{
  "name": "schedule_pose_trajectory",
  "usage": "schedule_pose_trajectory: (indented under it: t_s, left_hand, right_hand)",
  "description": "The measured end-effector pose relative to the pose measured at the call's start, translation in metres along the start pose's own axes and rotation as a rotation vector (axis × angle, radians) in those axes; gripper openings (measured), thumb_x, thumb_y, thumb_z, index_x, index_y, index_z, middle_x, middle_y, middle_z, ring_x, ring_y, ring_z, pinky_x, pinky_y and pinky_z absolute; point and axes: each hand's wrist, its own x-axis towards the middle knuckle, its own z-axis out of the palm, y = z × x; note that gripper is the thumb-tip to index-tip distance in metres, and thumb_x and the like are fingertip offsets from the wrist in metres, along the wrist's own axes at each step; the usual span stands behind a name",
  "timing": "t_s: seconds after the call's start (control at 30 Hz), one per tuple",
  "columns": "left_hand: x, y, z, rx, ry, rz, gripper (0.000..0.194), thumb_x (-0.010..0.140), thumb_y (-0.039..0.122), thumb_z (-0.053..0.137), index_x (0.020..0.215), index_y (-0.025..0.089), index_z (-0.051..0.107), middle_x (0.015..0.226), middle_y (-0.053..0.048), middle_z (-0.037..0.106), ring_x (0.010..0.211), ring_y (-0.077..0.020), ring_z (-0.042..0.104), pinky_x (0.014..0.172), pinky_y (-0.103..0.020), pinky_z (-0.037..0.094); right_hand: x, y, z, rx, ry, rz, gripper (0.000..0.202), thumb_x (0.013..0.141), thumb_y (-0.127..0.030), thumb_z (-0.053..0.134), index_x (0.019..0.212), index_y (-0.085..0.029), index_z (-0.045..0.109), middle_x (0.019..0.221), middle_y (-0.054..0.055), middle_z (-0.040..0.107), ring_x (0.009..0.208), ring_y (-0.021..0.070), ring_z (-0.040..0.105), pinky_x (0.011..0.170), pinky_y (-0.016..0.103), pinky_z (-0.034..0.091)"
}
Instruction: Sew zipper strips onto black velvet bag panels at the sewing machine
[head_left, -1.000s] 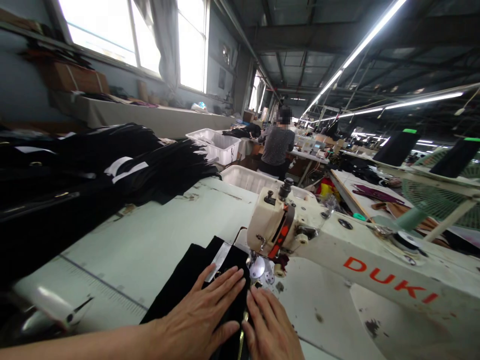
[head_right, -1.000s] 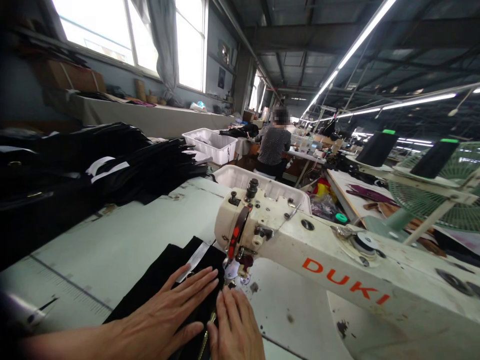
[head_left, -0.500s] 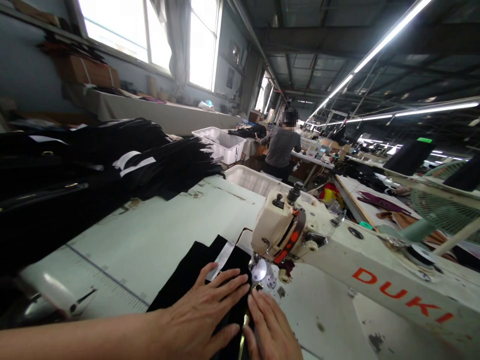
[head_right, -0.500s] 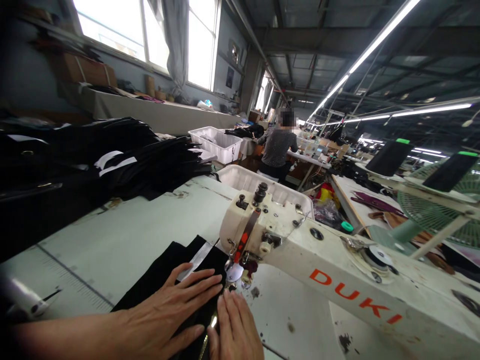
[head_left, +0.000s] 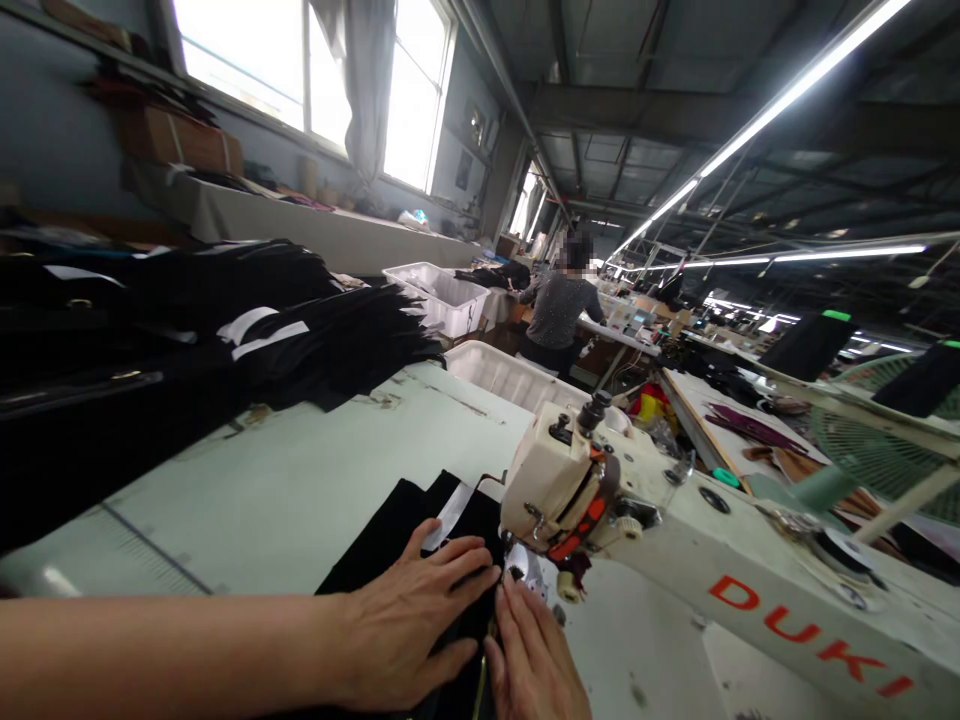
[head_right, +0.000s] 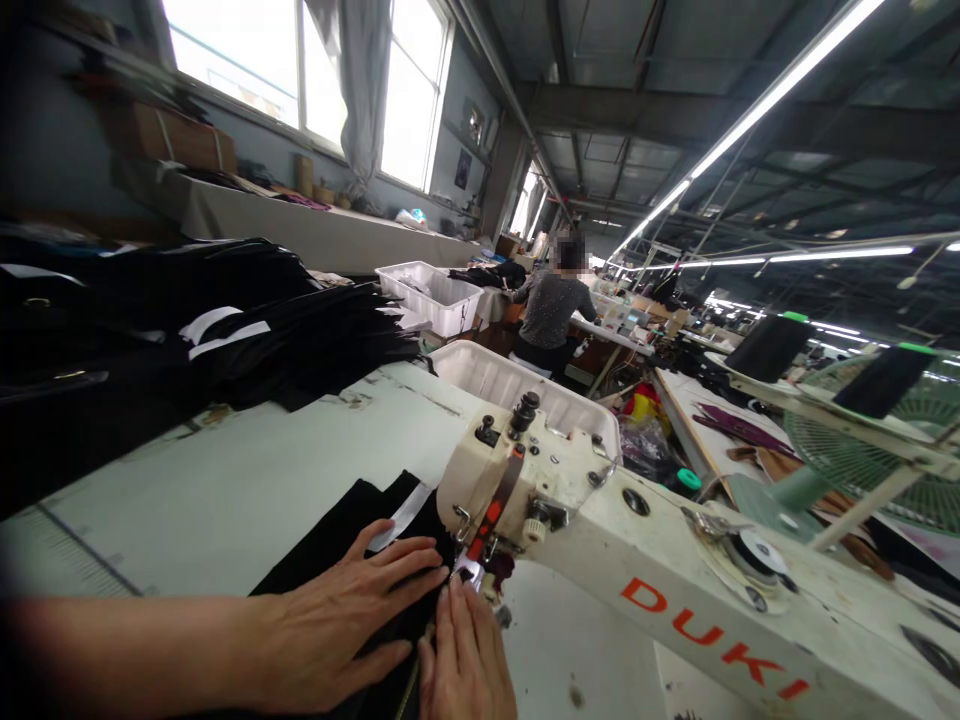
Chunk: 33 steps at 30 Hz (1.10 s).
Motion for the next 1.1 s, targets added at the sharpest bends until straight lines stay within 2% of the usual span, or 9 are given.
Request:
schedule_pose_trajectory:
  t_s: [0.13, 0.23, 0.33, 0.57, 0.77, 1.0, 1.1]
  left_hand:
    - [-0.006, 0.007, -0.006, -0.035, -0.042, -0.011, 0.063, 0.087, 0.022, 0.057, 0.148, 0.017, 0.043, 0.152, -0.015, 0.045, 0.142, -0.0364, 0.037, 0.114, -0.071, 0.019]
    - [-0.01, 0.015, -0.012, -0.066, -0.103, -0.064, 0.064, 0.088, 0.023, 0.059, 0.15, 0.017, 0.042, 0.154, -0.016, 0.039, 0.143, -0.0384, 0.035, 0.113, -0.071, 0.021]
    - [-0.009, 0.016, -0.014, -0.056, -0.156, -0.093, 0.066, 0.088, 0.025, 0.06, 0.15, 0.014, 0.041, 0.154, -0.016, 0.038, 0.143, -0.0399, 0.034, 0.111, -0.073, 0.021]
    - [0.002, 0.002, -0.001, 0.039, -0.042, 0.001, 0.065, 0.085, 0.024, 0.061, 0.147, 0.015, 0.044, 0.154, -0.019, 0.04, 0.142, -0.0405, 0.036, 0.111, -0.074, 0.021]
    - [0.004, 0.001, 0.003, 0.06, 0.04, 0.021, 0.062, 0.083, 0.022, 0.061, 0.143, 0.014, 0.047, 0.143, -0.017, 0.053, 0.135, -0.0378, 0.047, 0.113, -0.07, 0.026]
    - [0.006, 0.003, 0.001, 0.051, 0.031, 0.016, 0.059, 0.086, 0.024, 0.059, 0.143, 0.015, 0.045, 0.142, -0.015, 0.053, 0.134, -0.0349, 0.047, 0.112, -0.068, 0.027]
    - [0.004, 0.002, 0.004, 0.063, 0.04, 0.013, 0.059, 0.087, 0.025, 0.059, 0.144, 0.014, 0.044, 0.143, -0.016, 0.052, 0.135, -0.0352, 0.045, 0.113, -0.067, 0.027]
  right_hand:
    - [-0.001, -0.006, -0.001, -0.026, 0.029, -0.006, 0.037, 0.102, -0.02, 0.038, 0.109, -0.006, 0.072, 0.114, 0.01, 0.071, 0.097, 0.0258, 0.072, 0.077, 0.034, 0.064]
    - [-0.004, -0.006, 0.0, -0.008, 0.104, -0.06, 0.033, 0.098, -0.018, 0.041, 0.104, -0.009, 0.073, 0.108, 0.008, 0.073, 0.091, 0.0246, 0.074, 0.071, 0.031, 0.064]
    - [-0.004, -0.007, 0.001, 0.011, 0.1, -0.046, 0.032, 0.096, -0.016, 0.042, 0.105, -0.01, 0.073, 0.108, 0.007, 0.073, 0.09, 0.0246, 0.074, 0.071, 0.032, 0.064]
    - [-0.003, -0.012, 0.002, 0.021, 0.066, 0.096, 0.035, 0.098, -0.016, 0.039, 0.109, -0.007, 0.071, 0.115, 0.01, 0.071, 0.099, 0.0254, 0.071, 0.079, 0.035, 0.062]
    - [-0.005, -0.012, 0.009, 0.04, 0.074, 0.124, 0.035, 0.099, -0.017, 0.037, 0.116, -0.006, 0.066, 0.12, 0.012, 0.068, 0.106, 0.0266, 0.068, 0.084, 0.039, 0.06]
    - [-0.007, -0.013, 0.015, 0.062, 0.109, 0.16, 0.034, 0.099, -0.017, 0.037, 0.123, -0.007, 0.06, 0.12, 0.013, 0.069, 0.107, 0.027, 0.068, 0.084, 0.039, 0.058]
    - [-0.008, -0.012, 0.017, 0.069, 0.125, 0.146, 0.043, 0.1, -0.017, 0.037, 0.14, -0.004, 0.046, 0.119, 0.013, 0.069, 0.106, 0.028, 0.068, 0.084, 0.041, 0.057]
